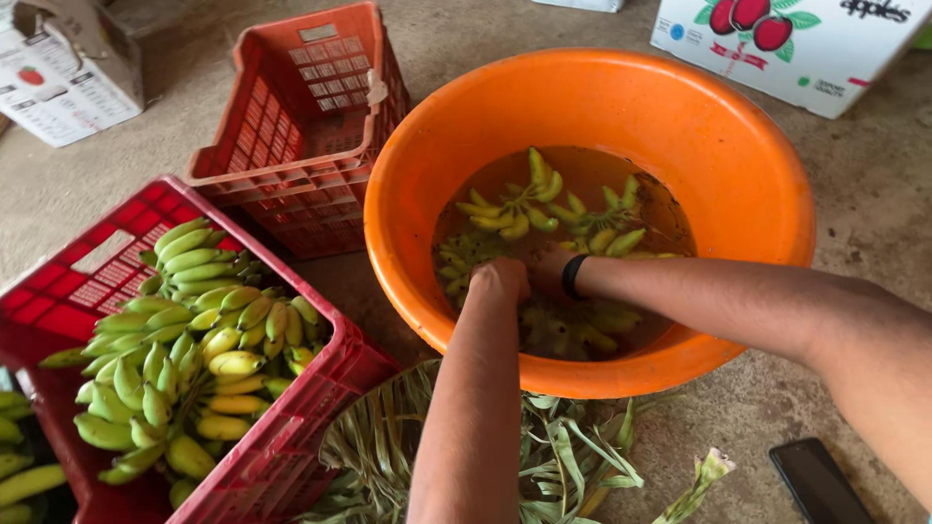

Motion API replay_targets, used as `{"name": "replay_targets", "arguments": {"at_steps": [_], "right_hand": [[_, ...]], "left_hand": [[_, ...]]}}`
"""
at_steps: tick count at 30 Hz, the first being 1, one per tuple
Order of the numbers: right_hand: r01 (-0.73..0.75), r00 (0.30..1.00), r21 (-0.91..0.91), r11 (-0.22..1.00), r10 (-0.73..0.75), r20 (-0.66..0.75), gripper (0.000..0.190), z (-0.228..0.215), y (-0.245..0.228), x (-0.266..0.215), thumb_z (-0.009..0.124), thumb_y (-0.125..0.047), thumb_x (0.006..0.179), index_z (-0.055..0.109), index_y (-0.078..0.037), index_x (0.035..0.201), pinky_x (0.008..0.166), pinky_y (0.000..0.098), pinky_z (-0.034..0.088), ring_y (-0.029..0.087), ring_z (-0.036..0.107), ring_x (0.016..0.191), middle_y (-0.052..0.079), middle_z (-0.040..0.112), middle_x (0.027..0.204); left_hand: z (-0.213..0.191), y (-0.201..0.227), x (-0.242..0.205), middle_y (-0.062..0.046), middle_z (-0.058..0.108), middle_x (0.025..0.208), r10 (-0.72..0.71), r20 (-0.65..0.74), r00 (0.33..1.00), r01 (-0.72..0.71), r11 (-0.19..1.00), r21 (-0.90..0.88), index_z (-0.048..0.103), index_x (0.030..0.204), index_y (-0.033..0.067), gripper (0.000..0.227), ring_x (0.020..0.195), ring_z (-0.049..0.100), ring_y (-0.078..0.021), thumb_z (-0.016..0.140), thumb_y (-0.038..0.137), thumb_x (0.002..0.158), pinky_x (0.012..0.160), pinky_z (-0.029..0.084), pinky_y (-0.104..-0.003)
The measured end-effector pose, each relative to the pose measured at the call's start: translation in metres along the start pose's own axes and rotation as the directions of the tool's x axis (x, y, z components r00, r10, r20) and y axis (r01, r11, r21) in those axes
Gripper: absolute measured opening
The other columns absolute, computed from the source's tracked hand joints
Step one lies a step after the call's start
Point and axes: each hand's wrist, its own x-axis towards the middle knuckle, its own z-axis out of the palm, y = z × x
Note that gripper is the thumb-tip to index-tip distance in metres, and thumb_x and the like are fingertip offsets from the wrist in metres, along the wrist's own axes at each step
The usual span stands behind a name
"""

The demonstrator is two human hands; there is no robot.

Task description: The person washes green bananas by hand in an orange basin filled with water. They repeatedly submerge and lift bunches of bananas, then place them into a red crate. The process continues throughout the clip.

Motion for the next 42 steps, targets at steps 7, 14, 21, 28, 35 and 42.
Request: {"name": "replay_targets", "arguments": {"at_steps": [7,14,21,28,35,42], "right_hand": [[0.019,0.993,0.197,0.98,-0.042,0.112,0.028,-0.017,0.017,-0.015,0.063,-0.036,0.091,0.076,-0.022,0.111,0.088,0.048,0.056,0.035,0.07,0.103,0.011,0.075,0.111],[-0.12,0.991,0.183,0.976,0.127,-0.028,0.028,-0.079,0.048,-0.051,0.065,-0.04,0.093,0.077,-0.02,0.108,0.083,0.0479,0.058,0.037,0.071,0.095,0.014,0.075,0.103],[-0.26,0.94,0.383,0.886,0.323,-0.11,0.026,-0.146,0.083,-0.1,0.065,-0.035,0.096,0.077,-0.022,0.114,0.079,0.048,0.059,0.034,0.076,0.083,0.012,0.077,0.093],[-0.25,0.856,0.327,0.911,0.366,-0.366,0.018,-0.15,0.076,-0.126,0.07,-0.021,0.09,0.077,-0.014,0.105,0.076,0.0478,0.059,0.033,0.074,0.082,0.014,0.077,0.091],[-0.256,0.945,0.215,0.943,0.291,-0.149,0.014,-0.099,0.039,-0.117,0.07,-0.022,0.094,0.079,-0.013,0.095,0.081,0.0449,0.06,0.03,0.076,0.085,0.012,0.078,0.095],[-0.186,0.949,0.329,0.926,0.255,-0.183,0.016,-0.095,0.059,-0.1,0.071,-0.004,0.082,0.08,-0.01,0.094,0.078,0.0469,0.06,0.034,0.074,0.087,0.013,0.078,0.093]], "left_hand": [[0.007,-0.003,-0.001,-0.018,0.059,0.135,-0.044,-0.005,0.999,0.043,0.996,-0.078,0.051,0.135,0.0036,0.078,0.125,0.059,-0.0339,0.076,0.052,0.08,0.101,0.051,-0.046],[-0.014,-0.011,-0.019,-0.018,0.057,0.141,-0.093,-0.225,0.97,0.022,0.954,-0.3,0.048,0.141,0.0031,0.096,0.13,0.057,-0.0325,0.082,0.064,0.074,0.103,0.051,-0.045],[-0.057,-0.011,-0.077,-0.014,0.053,0.145,-0.203,-0.637,0.744,-0.054,0.931,-0.36,0.041,0.147,0.0074,0.101,0.131,0.055,-0.0328,0.083,0.061,0.074,0.102,0.046,-0.053],[-0.089,0.0,-0.117,-0.011,0.058,0.139,-0.166,-0.767,0.62,-0.01,0.976,-0.22,0.047,0.143,0.0111,0.084,0.128,0.055,-0.033,0.083,0.047,0.077,0.103,0.045,-0.049],[-0.082,0.019,-0.115,-0.007,0.064,0.137,-0.109,-0.185,0.977,0.097,0.993,-0.072,0.064,0.133,0.0152,0.069,0.126,0.062,-0.0277,0.08,0.057,0.081,0.1,0.051,-0.052],[-0.067,0.004,-0.083,-0.01,0.07,0.131,-0.111,-0.417,0.902,0.117,0.993,-0.011,0.069,0.128,0.0129,0.041,0.12,0.067,-0.0296,0.072,0.029,0.09,0.094,0.055,-0.052]]}}
